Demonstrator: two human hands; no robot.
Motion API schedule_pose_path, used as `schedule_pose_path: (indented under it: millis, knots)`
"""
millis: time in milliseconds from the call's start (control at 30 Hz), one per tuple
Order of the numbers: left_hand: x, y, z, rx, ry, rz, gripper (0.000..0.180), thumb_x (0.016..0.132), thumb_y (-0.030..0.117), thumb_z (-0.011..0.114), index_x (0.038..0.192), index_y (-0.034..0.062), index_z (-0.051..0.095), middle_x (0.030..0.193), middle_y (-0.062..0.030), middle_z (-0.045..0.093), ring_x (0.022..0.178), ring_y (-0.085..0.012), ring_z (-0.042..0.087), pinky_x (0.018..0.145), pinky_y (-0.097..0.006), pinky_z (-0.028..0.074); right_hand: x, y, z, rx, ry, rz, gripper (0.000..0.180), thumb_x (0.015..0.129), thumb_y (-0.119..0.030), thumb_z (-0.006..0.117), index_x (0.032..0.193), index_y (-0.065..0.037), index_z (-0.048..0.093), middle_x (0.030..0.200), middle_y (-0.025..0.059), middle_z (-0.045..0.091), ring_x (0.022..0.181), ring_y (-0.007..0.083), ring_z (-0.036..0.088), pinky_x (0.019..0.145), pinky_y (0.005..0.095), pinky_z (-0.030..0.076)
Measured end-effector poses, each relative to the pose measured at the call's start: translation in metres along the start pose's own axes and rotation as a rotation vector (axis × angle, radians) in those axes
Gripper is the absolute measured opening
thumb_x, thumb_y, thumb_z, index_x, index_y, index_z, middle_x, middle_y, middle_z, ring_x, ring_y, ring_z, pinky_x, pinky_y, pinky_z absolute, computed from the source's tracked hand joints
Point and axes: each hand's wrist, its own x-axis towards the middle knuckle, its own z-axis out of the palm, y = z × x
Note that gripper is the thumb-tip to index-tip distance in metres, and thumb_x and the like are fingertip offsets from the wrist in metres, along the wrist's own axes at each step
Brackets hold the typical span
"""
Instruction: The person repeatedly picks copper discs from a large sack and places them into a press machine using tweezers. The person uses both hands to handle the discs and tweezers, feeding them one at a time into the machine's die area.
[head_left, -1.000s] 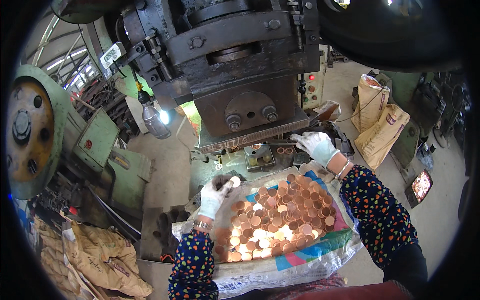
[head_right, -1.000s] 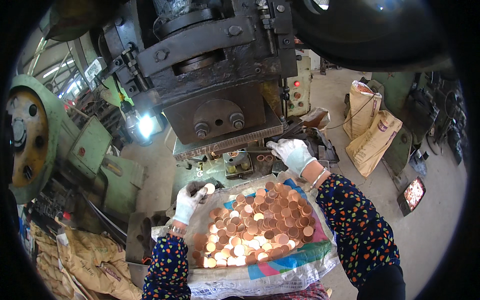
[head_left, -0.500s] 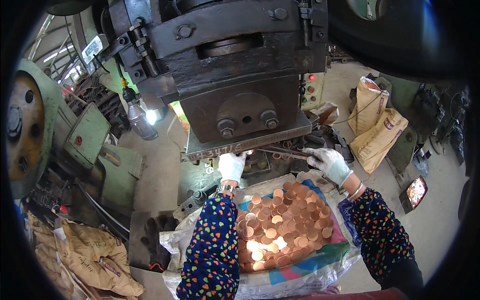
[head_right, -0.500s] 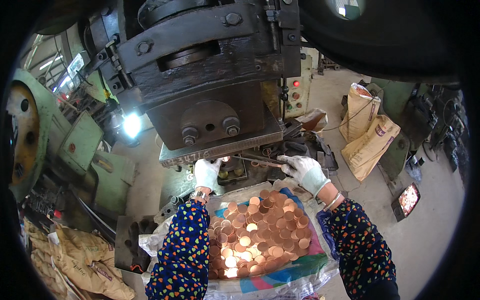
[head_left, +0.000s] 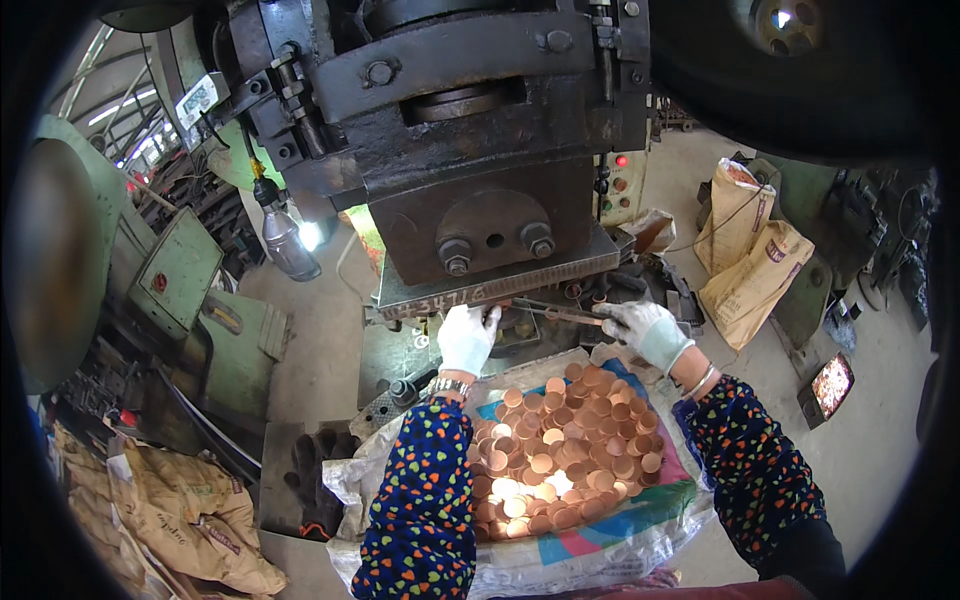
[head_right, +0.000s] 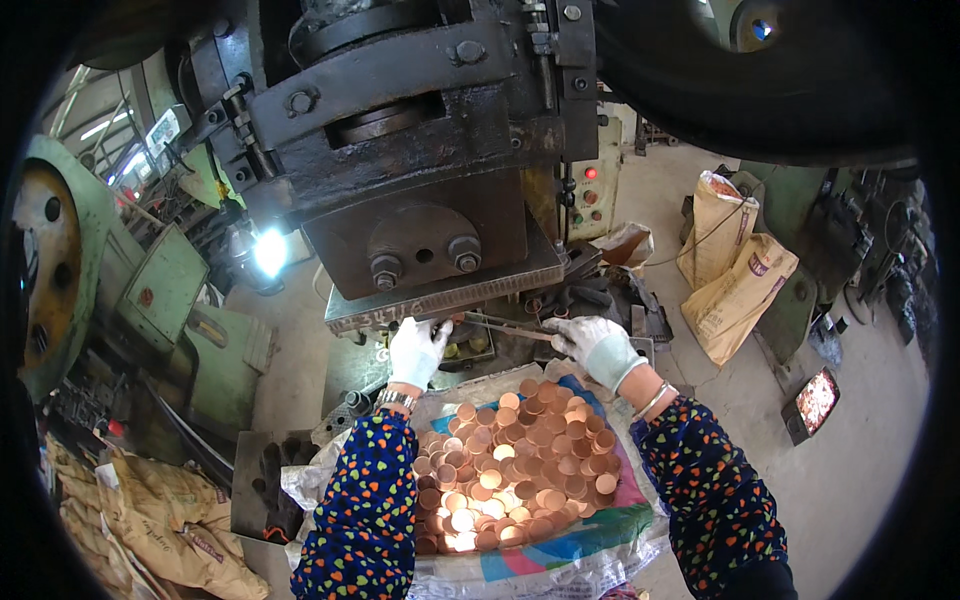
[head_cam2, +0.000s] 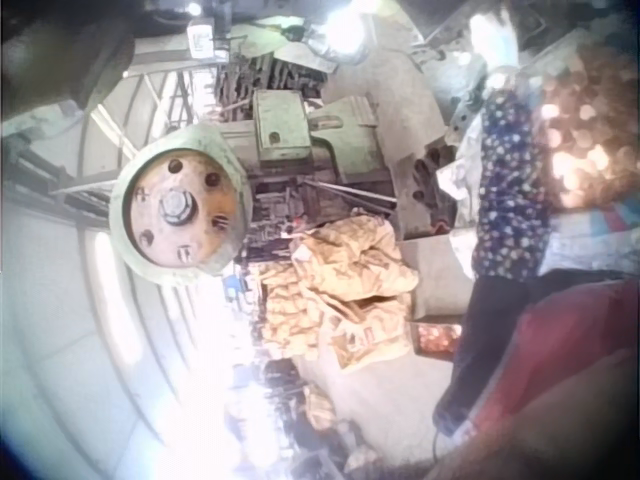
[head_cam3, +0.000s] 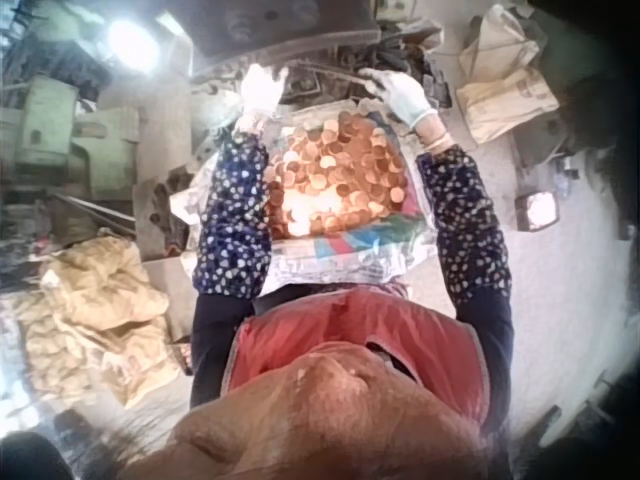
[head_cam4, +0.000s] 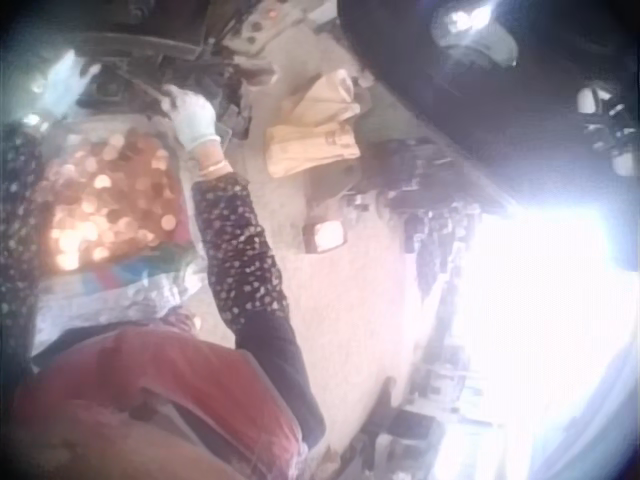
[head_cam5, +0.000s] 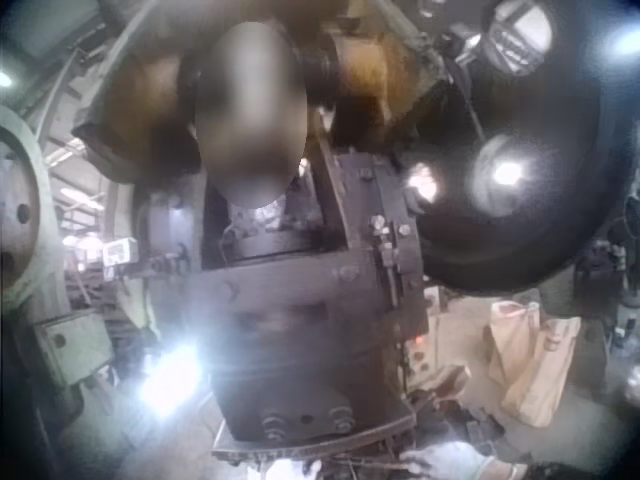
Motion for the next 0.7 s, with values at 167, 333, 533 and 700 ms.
schedule_pose_path:
  millis: [167, 333, 533, 700]
  knots:
    - [-0.032, -0.01, -0.035, -0.187, -0.176, -0.036, 0.026, 0.082, 0.027, 0.063, 0.103, 0.0123, 0.066, 0.1, -0.0088, 0.062, 0.088, -0.0256, 0.062, 0.078, -0.035, 0.05, -0.023, -0.018, -0.001, 0.078, -0.056, -0.056, 0.028, 0.093, -0.032, 0.049, 0.115, -0.018, 0.058, 0.088, 0.0121, 0.065, 0.08, 0.0302, 0.063, 0.068, 0.0413, 0.051]
    - [-0.093, -0.036, -0.075, -0.497, -0.583, -0.036, 0.041, 0.08, 0.031, 0.067, 0.116, 0.0143, 0.061, 0.111, -0.0102, 0.062, 0.103, -0.0256, 0.059, 0.091, -0.037, 0.048, -0.08, -0.039, 0.011, 0.281, -0.216, -0.021, 0.035, 0.093, -0.036, 0.05, 0.124, -0.022, 0.058, 0.091, 0.0135, 0.066, 0.079, 0.0298, 0.064, 0.069, 0.0382, 0.051]
    - [-0.137, -0.056, -0.078, -0.052, -0.543, 0.107, 0.049, 0.067, 0.036, 0.075, 0.111, 0.0164, 0.064, 0.109, -0.0125, 0.059, 0.101, -0.0311, 0.057, 0.085, -0.042, 0.049, -0.128, -0.042, 0.047, 0.718, -0.192, 0.074, 0.034, 0.091, -0.035, 0.052, 0.119, -0.016, 0.061, 0.088, 0.0132, 0.066, 0.075, 0.0254, 0.065, 0.068, 0.0376, 0.05]
    - [-0.133, -0.08, -0.059, -0.087, -0.666, -0.056, 0.039, 0.078, 0.031, 0.07, 0.102, 0.0009, 0.063, 0.101, -0.0186, 0.064, 0.094, -0.0314, 0.06, 0.084, -0.039, 0.048, -0.124, -0.043, 0.063, 0.642, -0.25, 0.183, 0.033, 0.092, -0.033, 0.054, 0.118, -0.014, 0.061, 0.101, 0.0119, 0.065, 0.089, 0.0261, 0.063, 0.078, 0.0354, 0.049]
